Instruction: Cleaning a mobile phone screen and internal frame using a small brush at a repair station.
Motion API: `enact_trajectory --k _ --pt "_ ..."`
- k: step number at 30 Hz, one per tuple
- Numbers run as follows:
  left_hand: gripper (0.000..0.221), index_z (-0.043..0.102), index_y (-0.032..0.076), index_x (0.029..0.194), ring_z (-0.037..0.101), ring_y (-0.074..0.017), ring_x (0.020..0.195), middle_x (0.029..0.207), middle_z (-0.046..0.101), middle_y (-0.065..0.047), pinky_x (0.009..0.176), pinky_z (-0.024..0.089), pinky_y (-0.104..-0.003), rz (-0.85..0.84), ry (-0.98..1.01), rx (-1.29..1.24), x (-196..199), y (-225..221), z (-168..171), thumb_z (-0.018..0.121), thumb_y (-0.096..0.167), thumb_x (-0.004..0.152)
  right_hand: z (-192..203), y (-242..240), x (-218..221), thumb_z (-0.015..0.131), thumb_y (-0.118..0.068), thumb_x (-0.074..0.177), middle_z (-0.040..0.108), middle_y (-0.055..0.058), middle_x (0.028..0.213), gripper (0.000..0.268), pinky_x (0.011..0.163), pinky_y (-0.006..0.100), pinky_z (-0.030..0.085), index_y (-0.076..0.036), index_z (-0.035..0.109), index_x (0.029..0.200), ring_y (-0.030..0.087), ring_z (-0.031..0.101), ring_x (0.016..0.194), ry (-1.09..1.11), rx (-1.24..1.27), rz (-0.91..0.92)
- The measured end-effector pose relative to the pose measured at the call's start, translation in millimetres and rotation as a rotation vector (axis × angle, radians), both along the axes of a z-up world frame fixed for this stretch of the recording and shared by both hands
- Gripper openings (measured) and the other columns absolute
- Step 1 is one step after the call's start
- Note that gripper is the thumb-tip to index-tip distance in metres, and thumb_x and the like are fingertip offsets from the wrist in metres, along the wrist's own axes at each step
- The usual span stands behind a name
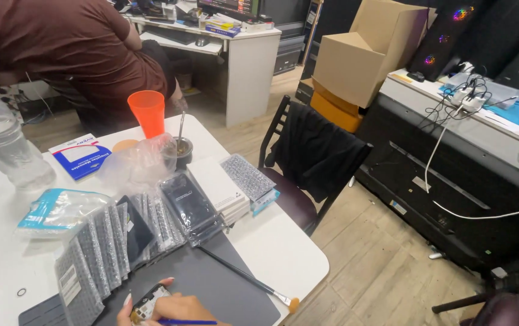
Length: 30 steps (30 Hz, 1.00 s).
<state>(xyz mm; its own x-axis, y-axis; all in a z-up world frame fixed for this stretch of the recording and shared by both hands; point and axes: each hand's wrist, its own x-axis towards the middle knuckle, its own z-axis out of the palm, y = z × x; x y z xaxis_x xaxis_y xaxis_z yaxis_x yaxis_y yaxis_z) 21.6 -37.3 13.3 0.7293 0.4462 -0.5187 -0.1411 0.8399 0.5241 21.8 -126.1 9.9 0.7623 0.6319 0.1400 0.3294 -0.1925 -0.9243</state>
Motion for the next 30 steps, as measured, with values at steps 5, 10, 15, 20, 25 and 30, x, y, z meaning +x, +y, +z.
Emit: enact_trajectory --k 5,10,15,20,25,30 --pt "0.062 0.065 0.002 0.112 0.041 -0.0037 0.065 0.085 0.046 -0.007 0.055 0.026 -0.013 -0.141 -0.096 -0.139 -12.9 -1.0 19.9 0.048 0.061 0.097 -26.8 11.7 0.8 0.062 -0.029 0.100 0.054 -0.003 0.091 0.011 0.078 0.026 0.042 -0.023 0.058 0.093 0.012 0.056 0.081 -0.096 -0.092 -0.164" --pt "0.059 0.068 0.015 0.112 0.024 0.0071 0.052 0.064 0.021 0.015 0.048 0.015 -0.004 -0.161 -0.159 -0.534 -24.0 -21.4 46.4 0.065 0.068 0.084 -43.4 13.2 -1.2 0.059 -0.037 0.094 0.049 -0.003 0.090 0.011 0.075 0.027 0.045 -0.028 0.054 0.091 0.015 0.055 0.075 -0.207 -0.292 -0.234" --pt "0.048 0.077 0.011 0.104 0.028 0.0079 0.048 0.062 0.021 0.014 0.047 0.021 -0.001 -0.020 -0.347 -0.984 -24.6 -19.1 45.9 0.086 0.054 0.083 -20.7 -0.2 10.8 0.061 -0.034 0.100 0.058 -0.002 0.088 0.016 0.075 0.030 0.048 -0.023 0.056 0.089 0.017 0.062 0.077 -0.220 -0.149 -0.299" --pt "0.056 0.066 0.003 0.116 0.058 -0.0163 0.077 0.083 0.056 -0.011 0.076 0.044 -0.021 -0.158 -0.132 -0.149 -9.2 17.7 -22.9 0.051 0.055 0.102 -5.9 -12.2 3.7 0.062 -0.032 0.104 0.066 -0.001 0.087 0.020 0.075 0.033 0.050 -0.019 0.058 0.088 0.019 0.066 0.079 -0.161 -0.027 -0.199" --pt "0.076 0.075 0.004 0.124 0.070 -0.0313 0.078 0.084 0.075 -0.018 0.073 0.054 -0.042 -0.456 -0.232 -0.025 -17.7 33.5 -40.5 0.034 0.064 0.102 -5.7 -22.2 10.7 0.064 -0.021 0.098 0.075 0.002 0.085 0.016 0.074 0.030 0.053 -0.014 0.068 0.084 0.015 0.070 0.078 -0.205 0.138 -0.258" --pt "0.069 0.072 0.007 0.122 0.072 -0.0323 0.087 0.097 0.077 -0.020 0.079 0.055 -0.043 -0.541 -0.253 -0.115 -19.9 33.4 -16.5 0.039 0.064 0.100 1.5 -27.0 20.0 0.070 -0.023 0.096 0.075 0.001 0.079 0.019 0.072 0.029 0.053 -0.013 0.068 0.081 0.014 0.070 0.073 -0.198 0.104 -0.299"
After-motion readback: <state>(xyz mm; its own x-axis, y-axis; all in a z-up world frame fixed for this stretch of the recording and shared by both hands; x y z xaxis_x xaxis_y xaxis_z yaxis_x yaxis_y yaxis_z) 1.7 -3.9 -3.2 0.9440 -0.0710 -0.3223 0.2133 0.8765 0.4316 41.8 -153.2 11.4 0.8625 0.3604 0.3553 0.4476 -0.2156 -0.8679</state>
